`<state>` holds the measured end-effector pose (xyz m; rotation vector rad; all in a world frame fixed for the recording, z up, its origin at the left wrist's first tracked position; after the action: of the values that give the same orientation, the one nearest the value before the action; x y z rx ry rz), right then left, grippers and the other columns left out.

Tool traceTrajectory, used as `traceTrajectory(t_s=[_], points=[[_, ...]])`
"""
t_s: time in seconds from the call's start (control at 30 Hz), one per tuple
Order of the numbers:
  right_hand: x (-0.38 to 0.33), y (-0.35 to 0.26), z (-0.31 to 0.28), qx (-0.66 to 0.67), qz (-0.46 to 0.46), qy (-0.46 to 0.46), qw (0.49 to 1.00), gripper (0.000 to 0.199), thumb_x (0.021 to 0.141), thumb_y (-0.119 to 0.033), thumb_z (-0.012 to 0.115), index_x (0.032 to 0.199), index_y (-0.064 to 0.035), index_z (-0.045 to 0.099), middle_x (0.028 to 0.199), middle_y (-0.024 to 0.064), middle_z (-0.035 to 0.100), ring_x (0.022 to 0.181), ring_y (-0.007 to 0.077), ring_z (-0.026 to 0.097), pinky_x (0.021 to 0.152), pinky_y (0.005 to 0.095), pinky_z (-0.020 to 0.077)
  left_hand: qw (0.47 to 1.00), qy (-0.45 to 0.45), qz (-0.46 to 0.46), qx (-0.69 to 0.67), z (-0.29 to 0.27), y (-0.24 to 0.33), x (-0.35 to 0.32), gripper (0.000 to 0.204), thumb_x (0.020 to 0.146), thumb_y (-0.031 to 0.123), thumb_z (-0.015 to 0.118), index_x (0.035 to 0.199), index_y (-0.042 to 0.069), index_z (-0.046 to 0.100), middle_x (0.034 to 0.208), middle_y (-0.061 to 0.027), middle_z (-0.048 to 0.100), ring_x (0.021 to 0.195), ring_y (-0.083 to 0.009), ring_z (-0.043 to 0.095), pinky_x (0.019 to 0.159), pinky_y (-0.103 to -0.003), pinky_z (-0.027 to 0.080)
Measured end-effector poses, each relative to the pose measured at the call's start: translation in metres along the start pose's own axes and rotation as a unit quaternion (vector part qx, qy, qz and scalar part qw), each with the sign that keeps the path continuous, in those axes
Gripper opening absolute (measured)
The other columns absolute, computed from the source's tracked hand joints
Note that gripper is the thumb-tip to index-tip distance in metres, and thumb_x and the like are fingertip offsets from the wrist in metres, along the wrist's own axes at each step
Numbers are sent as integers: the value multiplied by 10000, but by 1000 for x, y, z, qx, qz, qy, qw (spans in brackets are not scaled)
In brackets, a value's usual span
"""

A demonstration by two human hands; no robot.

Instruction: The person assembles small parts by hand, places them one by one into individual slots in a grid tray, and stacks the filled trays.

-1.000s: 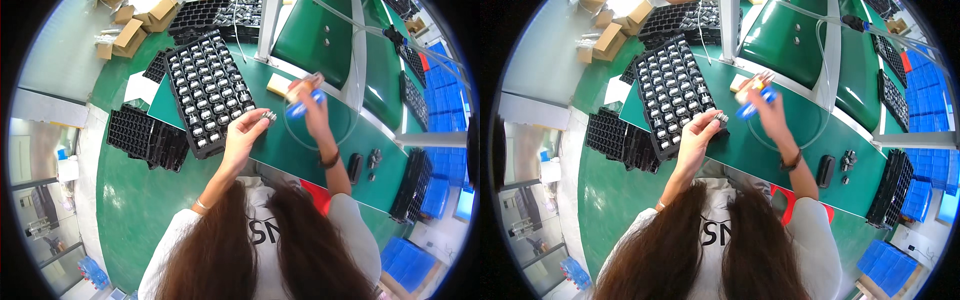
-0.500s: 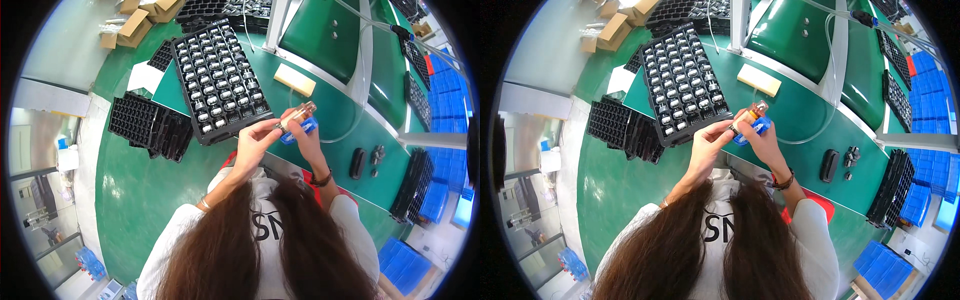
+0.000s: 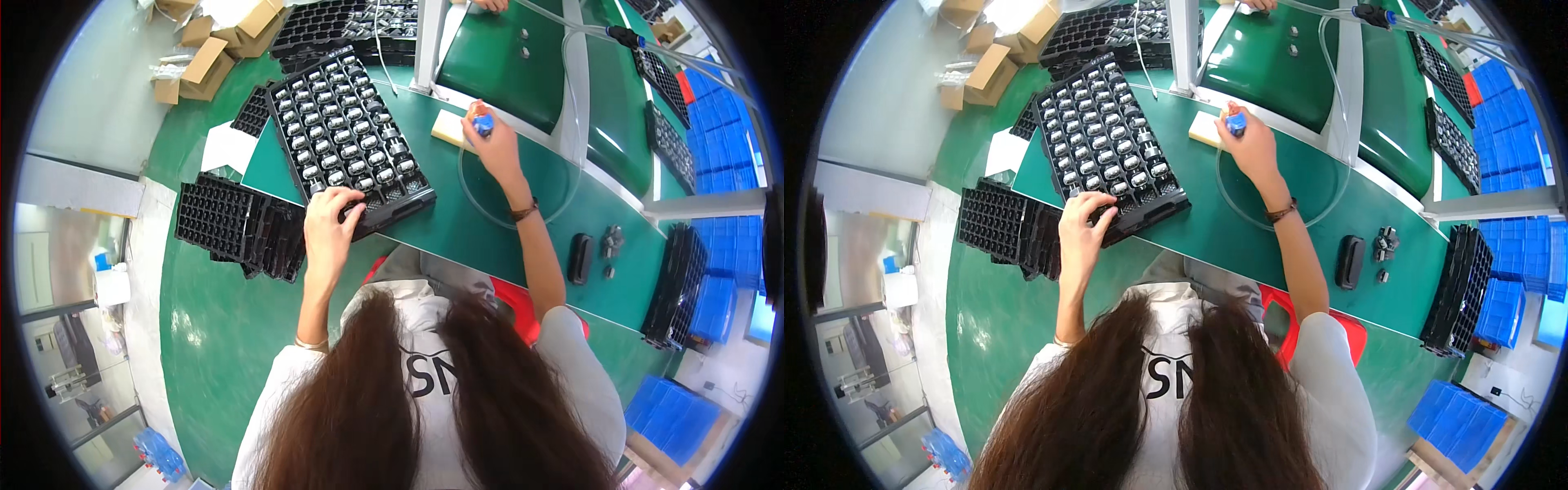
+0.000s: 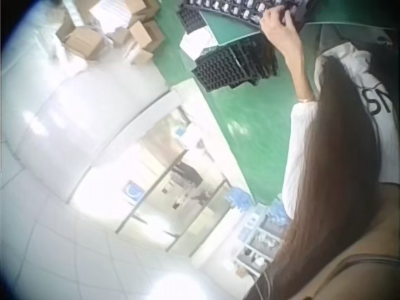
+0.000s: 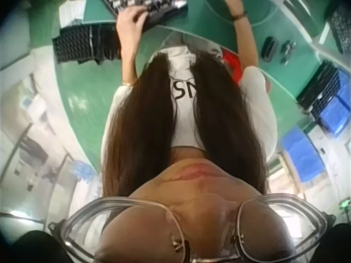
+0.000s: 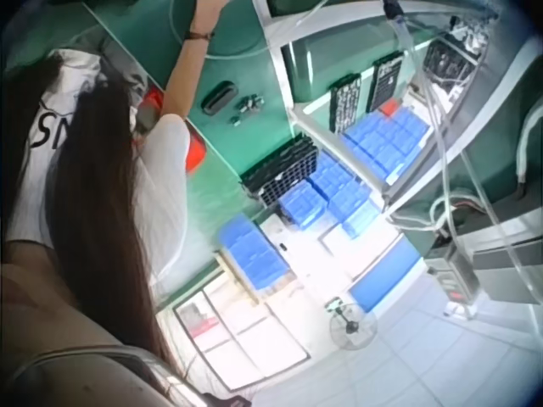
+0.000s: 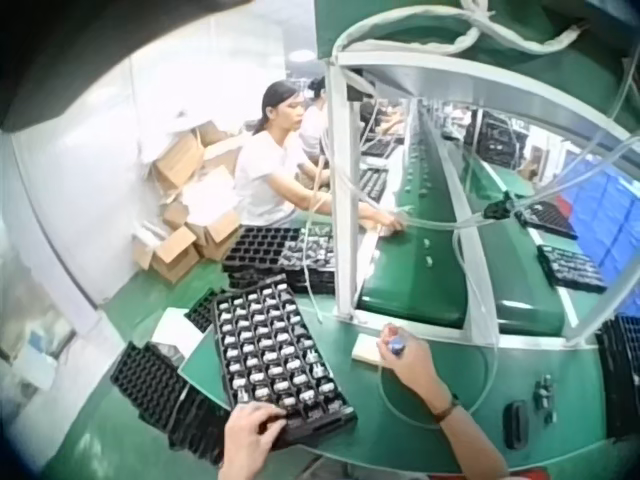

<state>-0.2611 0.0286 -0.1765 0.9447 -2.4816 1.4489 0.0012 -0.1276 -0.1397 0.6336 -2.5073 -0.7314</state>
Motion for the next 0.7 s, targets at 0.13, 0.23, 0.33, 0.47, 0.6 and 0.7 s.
traceTrajectory(t_s=[0.13, 0.23, 0.33, 0.47, 0.6, 0.7], points=[[-3, 7, 10, -40, 3, -8, 999, 405, 760, -379, 661, 975, -44, 586, 751, 174, 620, 690, 342, 601, 601, 394, 471, 996, -84, 15, 29, 2, -6, -1, 166, 739, 112, 665, 890, 46, 644, 902, -80, 614, 881, -251, 575, 798, -352, 443], [-10, 6, 3, -53, 24, -8, 998, 528, 706, -419, 711, 1046, -61, 525, 755, 146, 602, 694, 314, 596, 603, 383, 466, 989, -135, 52, 17, 5, 0, 3, 183, 730, 79, 667, 903, 28, 633, 883, -96, 614, 839, -258, 590, 770, -334, 456], [-23, 5, -11, -60, 45, -17, 997, 660, 638, -443, 764, 1095, -80, 457, 752, 97, 548, 683, 261, 564, 603, 358, 455, 988, -146, 30, -40, -2, -7, 2, 236, 687, 8, 682, 913, 7, 613, 861, -108, 611, 768, -248, 600, 696, -301, 465], [-42, 5, -22, -40, 65, -24, 997, 653, 612, -364, 805, 1076, -76, 449, 720, 36, 436, 638, 174, 464, 587, 306, 418, 991, -125, 48, 9, -11, -12, -1, 163, 704, 11, 671, 862, 7, 634, 830, -93, 587, 740, -244, 583, 683, -307, 458], [-45, 12, -18, -35, 76, -37, 996, 610, 627, -328, 807, 1056, -70, 458, 729, 25, 424, 636, 149, 440, 599, 278, 411, 992, -120, 39, 14, -6, -17, -1, 111, 736, 36, 656, 845, 15, 655, 843, -88, 578, 763, -235, 578, 684, -309, 457], [-39, 12, -12, -61, 87, -46, 993, 631, 640, -349, 794, 1095, -67, 459, 769, 46, 479, 675, 168, 496, 629, 285, 437, 992, -116, 46, 18, -9, -8, -1, 115, 744, 52, 656, 853, 16, 661, 842, -88, 577, 769, -232, 579, 687, -311, 458]])
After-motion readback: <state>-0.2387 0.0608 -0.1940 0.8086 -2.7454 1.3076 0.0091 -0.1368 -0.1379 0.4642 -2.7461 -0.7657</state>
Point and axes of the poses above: each hand's wrist, its own x-axis towards the middle knuckle, its own z-axis out of the palm, y = z × x, the point moved 9 cm from there along x, towards the middle knuckle
